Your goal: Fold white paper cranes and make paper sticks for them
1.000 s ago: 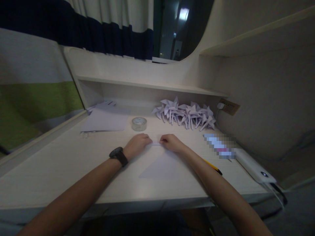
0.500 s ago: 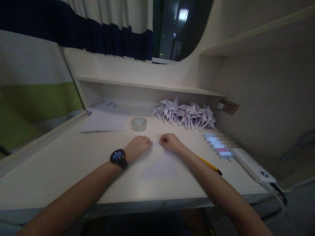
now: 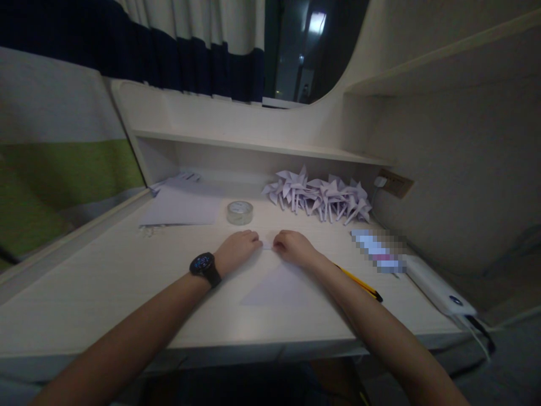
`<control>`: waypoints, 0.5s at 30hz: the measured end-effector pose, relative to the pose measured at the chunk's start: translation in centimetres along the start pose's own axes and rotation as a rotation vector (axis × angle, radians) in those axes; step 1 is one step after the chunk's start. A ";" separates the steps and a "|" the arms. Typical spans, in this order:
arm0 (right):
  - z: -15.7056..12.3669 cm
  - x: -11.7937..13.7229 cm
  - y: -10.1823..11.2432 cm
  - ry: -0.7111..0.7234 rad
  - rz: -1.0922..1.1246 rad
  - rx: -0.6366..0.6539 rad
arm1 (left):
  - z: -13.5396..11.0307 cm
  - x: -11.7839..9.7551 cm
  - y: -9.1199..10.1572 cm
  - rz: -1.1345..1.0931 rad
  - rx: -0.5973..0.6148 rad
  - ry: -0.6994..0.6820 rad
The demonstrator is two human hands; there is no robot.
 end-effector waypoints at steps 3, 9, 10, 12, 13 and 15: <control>0.1 0.1 0.0 0.015 -0.021 0.033 | -0.2 0.2 0.2 -0.040 0.003 0.003; 0.1 0.9 0.1 0.050 -0.120 0.089 | -0.2 0.2 0.0 -0.062 0.006 0.009; 0.1 1.1 0.2 0.053 -0.143 0.104 | -0.2 0.3 -0.1 -0.065 0.006 0.023; 0.0 1.4 0.2 0.068 -0.176 0.128 | -0.2 0.5 -0.2 -0.080 0.005 0.047; 0.0 1.6 0.3 0.075 -0.189 0.138 | -0.2 0.5 -0.2 -0.091 0.003 0.056; 0.1 1.8 0.4 0.087 -0.206 0.154 | -0.3 0.7 -0.1 -0.126 0.010 0.069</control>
Point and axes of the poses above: each hand's wrist, its own z-axis towards the middle knuckle, its own y-axis out of the back of the hand, x = y × z, the point moved 6 cm from there along z, towards the middle knuckle, and after that the axes turned 12 degrees about -x, right-handed, at the moved point
